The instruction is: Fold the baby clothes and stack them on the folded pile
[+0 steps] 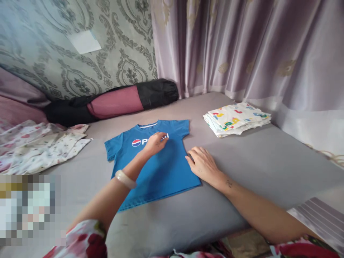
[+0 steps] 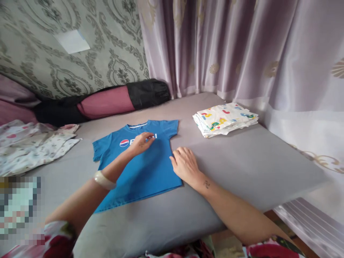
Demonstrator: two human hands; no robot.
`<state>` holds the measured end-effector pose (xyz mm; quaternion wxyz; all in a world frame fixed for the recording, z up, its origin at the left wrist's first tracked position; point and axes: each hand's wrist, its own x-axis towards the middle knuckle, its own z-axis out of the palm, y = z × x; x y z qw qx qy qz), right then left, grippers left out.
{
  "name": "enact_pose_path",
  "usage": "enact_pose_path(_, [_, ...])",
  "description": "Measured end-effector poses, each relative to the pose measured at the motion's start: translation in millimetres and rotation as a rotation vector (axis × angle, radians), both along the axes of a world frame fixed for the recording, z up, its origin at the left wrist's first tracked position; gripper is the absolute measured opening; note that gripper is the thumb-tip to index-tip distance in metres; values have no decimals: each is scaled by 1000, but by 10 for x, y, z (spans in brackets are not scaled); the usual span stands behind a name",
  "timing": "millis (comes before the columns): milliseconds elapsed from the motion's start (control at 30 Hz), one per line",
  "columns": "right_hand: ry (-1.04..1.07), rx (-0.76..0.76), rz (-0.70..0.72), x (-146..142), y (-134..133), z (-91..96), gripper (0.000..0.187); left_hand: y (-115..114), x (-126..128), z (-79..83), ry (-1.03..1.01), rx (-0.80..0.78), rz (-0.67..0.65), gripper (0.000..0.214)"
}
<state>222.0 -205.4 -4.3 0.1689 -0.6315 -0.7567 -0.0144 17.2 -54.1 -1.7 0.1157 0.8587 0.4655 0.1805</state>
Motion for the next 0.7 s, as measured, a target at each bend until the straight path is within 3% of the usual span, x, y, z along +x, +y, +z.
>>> enact_pose_path(167, [12,-20,-38,-17,-8,-6,30,164,775,10,21,-10,-26,26])
enact_pose_path(300, [40,-57,-28,-40,-34,-14,33,204,1175,77,121,-80,46,38])
enact_pose_path(500, [119,-141,24,-65,-76,29,34,270,1485,183,270,-209,157,40])
enact_pose_path(700, [239,-238,71,-58,-92,29,14,319,1661,197,241,-255,185,39])
